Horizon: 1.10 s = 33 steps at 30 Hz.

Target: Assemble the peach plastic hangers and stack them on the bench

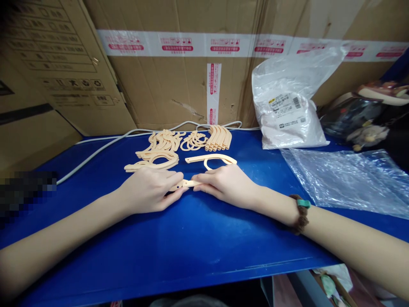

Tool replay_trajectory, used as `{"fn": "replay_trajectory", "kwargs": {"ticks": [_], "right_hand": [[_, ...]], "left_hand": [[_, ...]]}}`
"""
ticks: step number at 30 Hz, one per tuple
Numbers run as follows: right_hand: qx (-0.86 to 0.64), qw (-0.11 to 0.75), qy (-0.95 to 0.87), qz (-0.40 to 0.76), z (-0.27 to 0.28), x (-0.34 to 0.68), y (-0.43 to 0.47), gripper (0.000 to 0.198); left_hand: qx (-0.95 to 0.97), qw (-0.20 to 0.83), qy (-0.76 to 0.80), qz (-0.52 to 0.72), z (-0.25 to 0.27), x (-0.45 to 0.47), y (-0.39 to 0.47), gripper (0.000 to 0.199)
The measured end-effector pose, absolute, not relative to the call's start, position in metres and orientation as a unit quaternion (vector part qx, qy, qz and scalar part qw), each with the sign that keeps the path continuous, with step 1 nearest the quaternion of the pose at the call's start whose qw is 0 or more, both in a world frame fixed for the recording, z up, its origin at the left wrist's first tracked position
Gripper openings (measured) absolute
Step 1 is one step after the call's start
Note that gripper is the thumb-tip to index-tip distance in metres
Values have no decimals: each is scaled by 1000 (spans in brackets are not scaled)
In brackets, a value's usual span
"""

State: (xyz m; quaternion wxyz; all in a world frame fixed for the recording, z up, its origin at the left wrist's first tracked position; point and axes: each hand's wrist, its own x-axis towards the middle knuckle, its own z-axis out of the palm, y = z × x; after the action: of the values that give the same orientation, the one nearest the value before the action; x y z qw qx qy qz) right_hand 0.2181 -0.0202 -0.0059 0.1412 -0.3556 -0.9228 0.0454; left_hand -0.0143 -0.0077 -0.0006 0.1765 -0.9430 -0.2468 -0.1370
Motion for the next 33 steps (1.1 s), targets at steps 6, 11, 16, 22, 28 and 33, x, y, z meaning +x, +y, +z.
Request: {"fn": "replay_trajectory", "kwargs": {"ticks": [6,11,16,22,28,33], "right_hand": [[-348,151,-925,8,-9,218,-19,34],[-350,158,-923,24,-8,219,-19,33],[-353,157,-921,45,-6,219,-19,33],[-349,142,-924,57,-6,220,-18,32],[-337,147,-929,33,-6,220,-17,34],[-347,188,-919,-28,-2,219,-18,34]], "left_hand": [[-945,116,-272,-141,-3,-15,-7,31],[-943,47,-290,-154,-5,-14,-6,29],[-943,28,-294,-155,-4,-13,-6,28],[-951,58,-264,-150,-2,-15,-6,31],[-955,74,-252,-141,0,-14,-7,33],[-932,132,-302,-148,4,-13,-9,31]]}}
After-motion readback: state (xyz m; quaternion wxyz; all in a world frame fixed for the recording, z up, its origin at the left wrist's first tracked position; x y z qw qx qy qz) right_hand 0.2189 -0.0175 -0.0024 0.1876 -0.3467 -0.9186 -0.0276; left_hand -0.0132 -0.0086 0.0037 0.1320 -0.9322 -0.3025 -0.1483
